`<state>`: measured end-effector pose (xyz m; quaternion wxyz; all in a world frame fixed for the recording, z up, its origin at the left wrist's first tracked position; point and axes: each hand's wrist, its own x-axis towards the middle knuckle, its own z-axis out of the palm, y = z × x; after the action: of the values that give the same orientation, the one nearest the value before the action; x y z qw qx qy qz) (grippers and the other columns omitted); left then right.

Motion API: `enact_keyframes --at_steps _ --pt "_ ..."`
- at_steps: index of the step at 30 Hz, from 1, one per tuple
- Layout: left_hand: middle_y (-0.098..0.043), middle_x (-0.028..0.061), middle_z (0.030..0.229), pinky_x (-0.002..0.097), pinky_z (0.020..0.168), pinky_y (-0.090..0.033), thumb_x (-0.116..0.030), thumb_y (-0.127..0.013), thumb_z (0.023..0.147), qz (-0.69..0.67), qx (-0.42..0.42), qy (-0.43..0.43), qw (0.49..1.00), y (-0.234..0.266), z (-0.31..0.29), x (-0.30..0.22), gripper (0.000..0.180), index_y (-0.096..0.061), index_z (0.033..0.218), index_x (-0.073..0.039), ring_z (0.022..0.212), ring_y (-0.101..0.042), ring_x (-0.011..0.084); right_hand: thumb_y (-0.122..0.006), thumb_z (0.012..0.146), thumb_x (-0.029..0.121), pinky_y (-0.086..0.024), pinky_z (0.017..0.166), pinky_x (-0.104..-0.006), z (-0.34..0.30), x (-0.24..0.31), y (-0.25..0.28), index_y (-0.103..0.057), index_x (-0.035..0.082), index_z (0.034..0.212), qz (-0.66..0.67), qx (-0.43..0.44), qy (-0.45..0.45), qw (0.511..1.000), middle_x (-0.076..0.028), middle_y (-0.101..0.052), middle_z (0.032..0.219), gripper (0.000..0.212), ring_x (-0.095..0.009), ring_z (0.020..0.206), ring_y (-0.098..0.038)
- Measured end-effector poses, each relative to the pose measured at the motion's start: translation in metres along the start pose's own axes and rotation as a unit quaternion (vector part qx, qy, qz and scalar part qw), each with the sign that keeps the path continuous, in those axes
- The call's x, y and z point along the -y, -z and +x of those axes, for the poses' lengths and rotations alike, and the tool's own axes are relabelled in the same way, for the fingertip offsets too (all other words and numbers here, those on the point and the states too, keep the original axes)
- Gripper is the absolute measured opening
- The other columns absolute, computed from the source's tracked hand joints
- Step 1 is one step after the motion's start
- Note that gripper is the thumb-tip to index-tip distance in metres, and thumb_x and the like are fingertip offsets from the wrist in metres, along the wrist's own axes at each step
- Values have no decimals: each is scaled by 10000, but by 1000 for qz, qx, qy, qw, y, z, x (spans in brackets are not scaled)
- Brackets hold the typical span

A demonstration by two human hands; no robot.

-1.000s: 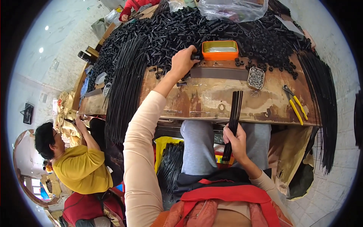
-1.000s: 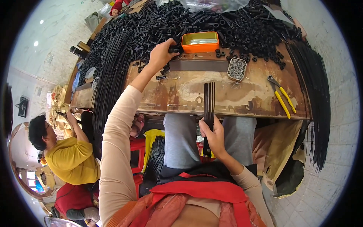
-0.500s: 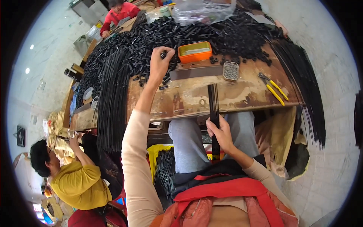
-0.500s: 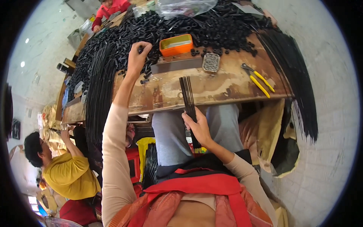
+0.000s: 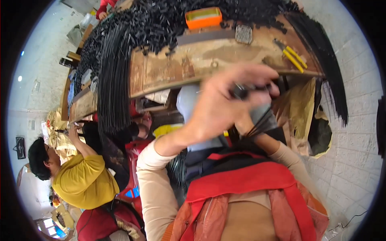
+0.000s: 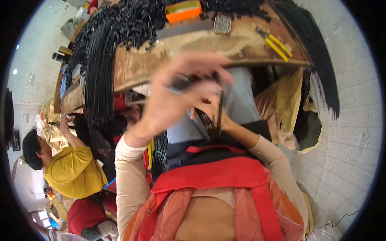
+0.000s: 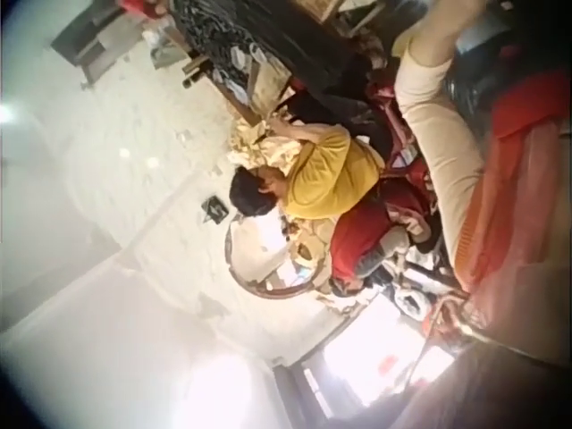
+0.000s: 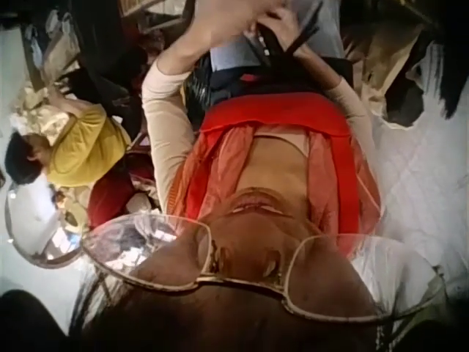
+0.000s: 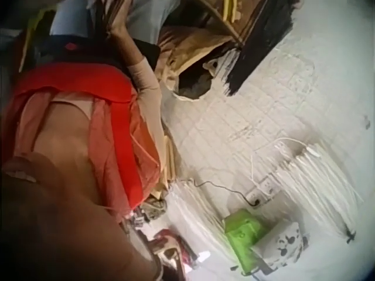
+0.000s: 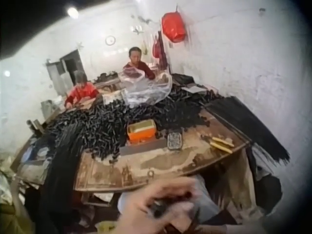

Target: Assemble bundles of black rods and secure them into a component base using pliers.

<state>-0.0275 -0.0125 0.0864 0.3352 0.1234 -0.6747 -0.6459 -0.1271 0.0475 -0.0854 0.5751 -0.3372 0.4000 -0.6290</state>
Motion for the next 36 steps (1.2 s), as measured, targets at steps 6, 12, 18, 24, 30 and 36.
enact_keyframes --at_steps 6,12,18,24,30,36 --pt "-674 78 940 277 768 -541 -122 -596 949 -30 -304 80 949 95 -38 93 155 -639 1028 4 839 -658 143 -643 901 100 -543 651 -290 -16 4 -11 -624 -43 1005 1 5 -92 996 -56 -618 744 178 -127 665 -610" --pt "-649 75 946 270 728 -524 -204 -563 981 -174 -441 65 878 63 -72 140 247 -615 1107 2 775 -624 132 -662 893 99 -509 695 -269 -16 2 -18 -627 -43 1004 -22 -13 -108 994 -61 -634 765 183 -137 716 -633" --pt "-640 52 911 260 717 -490 -203 -559 983 -85 -490 20 867 43 -53 141 254 -609 1127 0 764 -584 102 -679 885 116 -511 695 -260 -14 4 -16 -631 -32 999 -16 -20 -118 993 -69 -654 783 192 -144 729 -648" --pt "-643 56 917 261 726 -495 -198 -561 982 -161 -486 45 858 46 -53 142 250 -599 1139 -7 765 -597 116 -687 882 123 -514 678 -248 -10 5 -17 -633 -27 998 -18 -7 -149 989 -70 -660 796 197 -147 731 -664" --pt "-664 120 987 294 774 -567 -158 -599 955 -263 -415 60 869 58 -82 153 202 -586 1115 -35 860 -662 179 -693 879 129 -519 676 -244 -10 6 -12 -639 -20 1002 -16 -16 -142 990 -64 -663 802 201 -145 724 -665" --pt "-661 152 1065 302 815 -580 -152 -630 931 -336 -367 105 861 61 -87 141 128 -627 1016 -57 951 -671 215 -688 883 130 -521 662 -236 -9 6 -15 -640 -15 1000 -15 -6 -142 990 -60 -661 803 193 -144 721 -667"
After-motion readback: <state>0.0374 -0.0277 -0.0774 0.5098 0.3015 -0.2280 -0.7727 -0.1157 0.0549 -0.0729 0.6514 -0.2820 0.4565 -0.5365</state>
